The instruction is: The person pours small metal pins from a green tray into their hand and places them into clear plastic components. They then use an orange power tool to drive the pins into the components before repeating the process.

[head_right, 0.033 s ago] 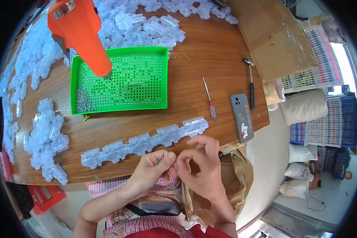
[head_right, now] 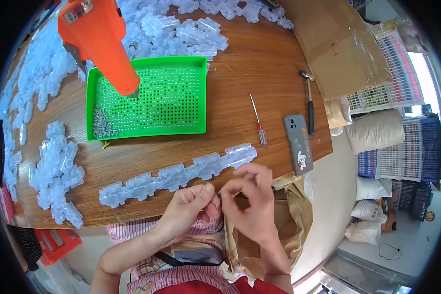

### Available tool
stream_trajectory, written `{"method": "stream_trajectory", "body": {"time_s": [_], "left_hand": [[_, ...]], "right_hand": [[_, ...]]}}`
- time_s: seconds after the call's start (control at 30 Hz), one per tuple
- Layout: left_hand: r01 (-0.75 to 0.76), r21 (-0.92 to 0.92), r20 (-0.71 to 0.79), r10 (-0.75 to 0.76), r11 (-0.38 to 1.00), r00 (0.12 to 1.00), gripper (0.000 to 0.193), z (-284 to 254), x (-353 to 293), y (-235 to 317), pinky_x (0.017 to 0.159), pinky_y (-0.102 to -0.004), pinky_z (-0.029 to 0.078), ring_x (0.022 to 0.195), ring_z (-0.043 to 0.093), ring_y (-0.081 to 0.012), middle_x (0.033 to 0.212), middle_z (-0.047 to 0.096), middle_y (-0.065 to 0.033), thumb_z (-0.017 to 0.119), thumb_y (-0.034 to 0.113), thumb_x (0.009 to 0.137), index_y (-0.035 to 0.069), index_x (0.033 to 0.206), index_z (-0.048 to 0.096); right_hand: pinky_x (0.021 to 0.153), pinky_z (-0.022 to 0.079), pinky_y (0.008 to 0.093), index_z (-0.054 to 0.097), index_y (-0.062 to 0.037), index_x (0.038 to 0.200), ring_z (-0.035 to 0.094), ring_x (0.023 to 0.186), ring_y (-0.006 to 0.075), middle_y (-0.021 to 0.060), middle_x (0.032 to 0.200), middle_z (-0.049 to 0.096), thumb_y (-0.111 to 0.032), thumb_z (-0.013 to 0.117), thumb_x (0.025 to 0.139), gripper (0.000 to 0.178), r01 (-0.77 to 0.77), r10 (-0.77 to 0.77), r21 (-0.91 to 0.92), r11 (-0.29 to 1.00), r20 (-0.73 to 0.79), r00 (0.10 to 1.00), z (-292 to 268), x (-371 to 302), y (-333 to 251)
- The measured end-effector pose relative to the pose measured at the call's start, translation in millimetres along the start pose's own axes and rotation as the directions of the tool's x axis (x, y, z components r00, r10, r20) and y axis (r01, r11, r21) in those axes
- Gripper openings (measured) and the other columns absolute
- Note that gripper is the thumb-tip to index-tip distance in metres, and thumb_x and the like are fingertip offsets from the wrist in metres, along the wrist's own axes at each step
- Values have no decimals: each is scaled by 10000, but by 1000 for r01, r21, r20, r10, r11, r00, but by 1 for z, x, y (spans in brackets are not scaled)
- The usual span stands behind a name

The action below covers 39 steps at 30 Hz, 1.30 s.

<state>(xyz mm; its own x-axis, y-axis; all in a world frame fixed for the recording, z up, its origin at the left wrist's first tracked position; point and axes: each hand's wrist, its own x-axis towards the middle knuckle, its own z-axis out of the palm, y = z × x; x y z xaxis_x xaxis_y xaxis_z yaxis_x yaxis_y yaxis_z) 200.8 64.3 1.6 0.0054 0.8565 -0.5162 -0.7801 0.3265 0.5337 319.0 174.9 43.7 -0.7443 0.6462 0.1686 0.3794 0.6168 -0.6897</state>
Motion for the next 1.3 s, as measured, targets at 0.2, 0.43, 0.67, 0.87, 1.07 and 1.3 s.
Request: {"method": "stream_trajectory", "body": {"time_s": [0.2,0.43,0.67,0.87,1.07,1.3], "left_hand": [[22,-243,-138,-57,970,989,430,6,-1,5,551,-205,445,586,541,-81,656,563,-3,400,380,992,8,1053,606],[-47,-270,-127,13,962,992,418,1,-3,2,547,-191,454,610,548,-73,676,571,-11,416,340,993,-13,1136,587],[-107,-339,-173,50,935,984,400,1,-1,0,598,-212,472,679,570,-88,742,590,-14,419,302,995,-29,1178,550],[-93,-340,-83,69,936,994,476,-2,-2,0,718,-252,512,813,616,-142,885,629,-72,352,346,1005,-48,1222,506],[-21,-610,44,61,792,997,710,0,-6,9,1015,-312,399,1170,510,-197,1329,474,-178,212,537,976,-41,1356,370],[-20,-583,61,68,812,996,726,5,-6,10,1052,-316,362,1218,468,-209,1359,446,-162,206,547,972,-42,1380,326]], "right_hand": [[743,397,334,628,-76,830,451,887,250,88,1041,505,21,703,666,205,102,-145,-237,966,-171,975,23,15,40],[774,371,366,631,-95,840,446,909,265,83,1033,512,-1,708,655,221,135,-199,-321,937,-174,965,29,13,50],[811,360,369,646,-101,883,469,920,258,64,1045,519,-29,715,682,224,218,-292,-459,861,-95,952,28,13,45],[800,362,355,672,-101,935,477,873,242,57,1037,533,-21,703,712,239,163,-238,-439,883,-120,964,18,9,34],[685,414,292,685,-103,896,473,882,203,28,983,542,-9,729,666,252,197,-201,-137,971,-17,979,12,4,-11],[761,352,338,676,-135,880,495,871,184,-5,1008,558,-76,751,665,235,253,-233,-294,922,101,967,14,0,-17]]}}
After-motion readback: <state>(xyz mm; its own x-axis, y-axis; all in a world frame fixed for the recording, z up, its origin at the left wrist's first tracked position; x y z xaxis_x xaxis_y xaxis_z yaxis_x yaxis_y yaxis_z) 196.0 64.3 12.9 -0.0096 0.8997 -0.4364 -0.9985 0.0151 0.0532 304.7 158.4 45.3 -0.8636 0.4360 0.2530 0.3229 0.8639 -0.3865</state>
